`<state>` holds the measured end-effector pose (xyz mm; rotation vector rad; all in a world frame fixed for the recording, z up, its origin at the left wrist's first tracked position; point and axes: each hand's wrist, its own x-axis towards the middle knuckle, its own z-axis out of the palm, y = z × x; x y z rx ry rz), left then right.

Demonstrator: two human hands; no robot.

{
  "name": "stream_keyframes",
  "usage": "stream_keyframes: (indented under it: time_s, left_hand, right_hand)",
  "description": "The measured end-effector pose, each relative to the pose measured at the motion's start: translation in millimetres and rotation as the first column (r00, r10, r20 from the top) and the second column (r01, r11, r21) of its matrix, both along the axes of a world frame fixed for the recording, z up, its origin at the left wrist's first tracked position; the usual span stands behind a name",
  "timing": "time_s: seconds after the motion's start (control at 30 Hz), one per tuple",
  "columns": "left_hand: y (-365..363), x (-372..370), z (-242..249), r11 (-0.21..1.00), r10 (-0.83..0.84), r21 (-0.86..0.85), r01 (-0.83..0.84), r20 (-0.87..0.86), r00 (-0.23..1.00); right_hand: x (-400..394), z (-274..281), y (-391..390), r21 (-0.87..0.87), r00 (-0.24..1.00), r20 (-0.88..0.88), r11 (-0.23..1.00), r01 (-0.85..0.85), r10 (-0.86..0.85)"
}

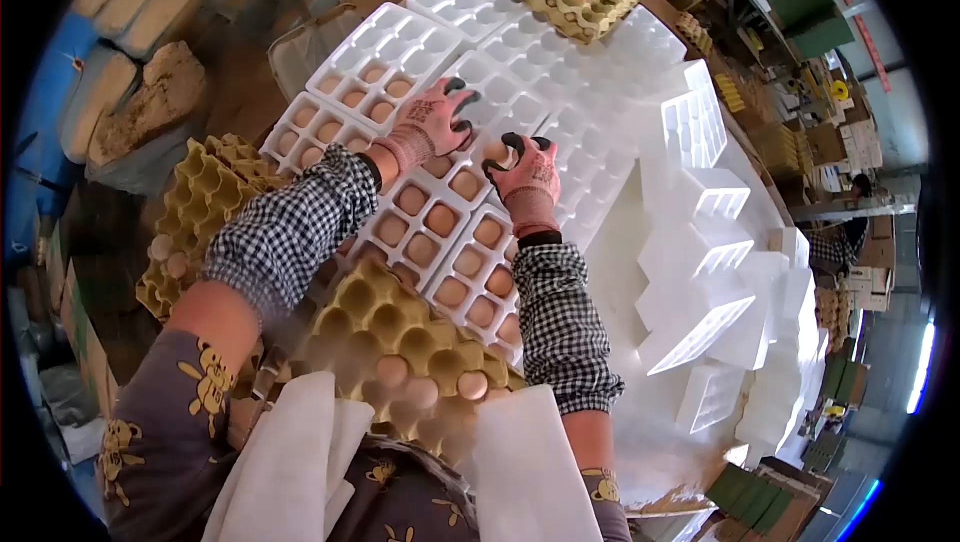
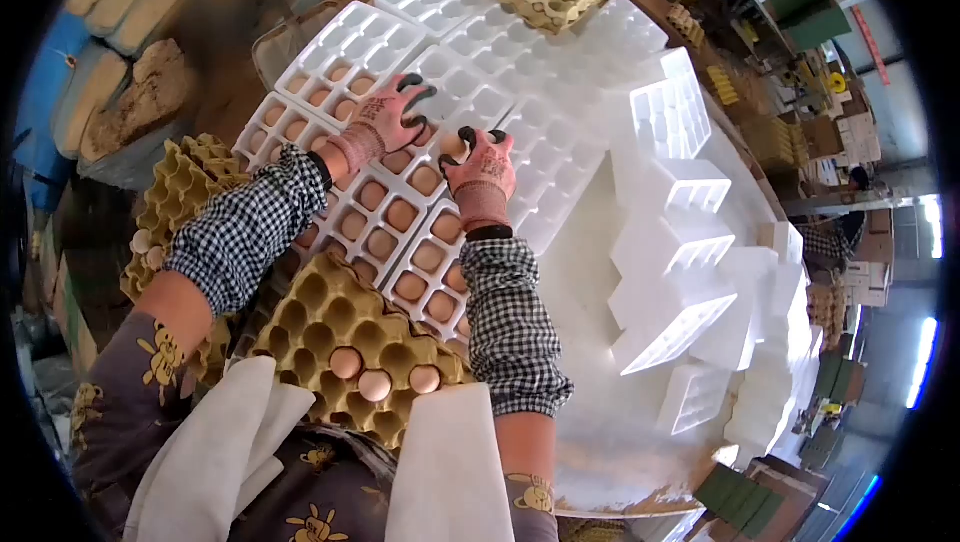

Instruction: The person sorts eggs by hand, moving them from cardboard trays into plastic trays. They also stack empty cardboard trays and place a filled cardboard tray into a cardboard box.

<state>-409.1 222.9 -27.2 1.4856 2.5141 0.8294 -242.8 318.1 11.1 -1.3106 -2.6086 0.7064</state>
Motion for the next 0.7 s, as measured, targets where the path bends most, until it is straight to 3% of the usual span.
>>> stream_keyframes:
  time_s: [0.03,0.1,0.17,0.23,0.27,0.37,0.43,0.47,0.53,0.57,0.6,0.63,0.67,0.7]
  left_hand:
    - [-0.5,-4.0,2.1,1.0,0.009,-0.002,-0.009,-0.004,1.0]
    - [-9.8,-2.2,3.2,0.959,0.078,-0.255,-0.123,-0.18,0.981]
    - [-13.4,-6.3,-29.5,0.949,0.115,-0.282,-0.14,-0.104,0.988]
    - [-12.7,-1.5,-35.9,0.962,0.101,-0.228,-0.153,-0.227,0.969]
    - [-11.0,-0.9,-33.9,0.946,0.115,-0.278,-0.164,-0.186,0.976]
    - [-13.1,0.5,-32.0,0.957,0.109,-0.246,-0.152,-0.183,0.977]
    - [-11.3,-0.3,-35.5,0.964,0.103,-0.228,-0.136,-0.152,0.983]
    - [-8.4,-2.6,-37.8,0.954,0.116,-0.262,-0.149,-0.135,0.984]
    - [-5.6,-3.4,-31.6,0.918,0.15,-0.361,-0.164,-0.065,0.987]
    - [0.5,-10.0,-34.1,0.903,0.145,-0.398,-0.163,-0.076,0.987]
    - [5.4,-12.8,-16.4,0.852,0.145,-0.508,-0.125,-0.001,0.989]
    - [-5.4,3.7,10.3,0.897,0.147,-0.405,-0.177,-0.104,0.984]
    - [2.5,-32.7,-27.6,0.956,-0.173,-0.208,0.208,0.177,0.969]
    - [-22.3,-1.1,36.0,0.936,-0.343,0.031,0.352,0.321,0.883]
  right_hand:
    - [-9.9,-5.6,5.5,-0.002,1.0,-0.004,1.0,-0.009,0.009]
    - [-22.4,-20.1,13.9,0.085,0.961,-0.277,0.996,0.018,0.006]
    - [-37.3,-38.5,32.7,0.114,0.976,-0.203,0.992,-0.062,0.084]
    - [-48.4,-44.1,41.0,-0.017,0.947,-0.319,0.999,-0.051,0.043]
    - [-55.6,-42.2,41.7,-0.022,0.947,-0.318,0.998,-0.055,0.045]
    - [-75.3,-40.5,41.7,-0.086,0.986,-0.036,0.982,-0.166,0.163]
    - [-69.8,-44.6,37.2,0.089,0.939,-0.343,0.996,-0.002,0.033]
    - [-67.0,-47.5,36.6,0.093,0.938,-0.344,0.996,-0.006,0.038]
    - [-49.7,-56.3,26.4,0.475,0.984,0.069,0.862,-0.18,0.167]
    - [-45.3,-56.9,38.0,0.462,0.985,0.078,0.869,-0.175,0.157]
    - [-42.6,-61.9,56.5,0.351,0.944,-0.24,0.927,-0.133,0.226]
    - [-25.4,-75.9,52.5,0.203,0.821,-0.531,0.972,-0.114,0.207]
    - [7.8,-34.2,25.5,0.026,0.741,-0.659,0.988,-0.152,0.132]
    - [41.5,27.6,-1.8,-0.14,0.651,-0.758,0.969,-0.206,0.028]
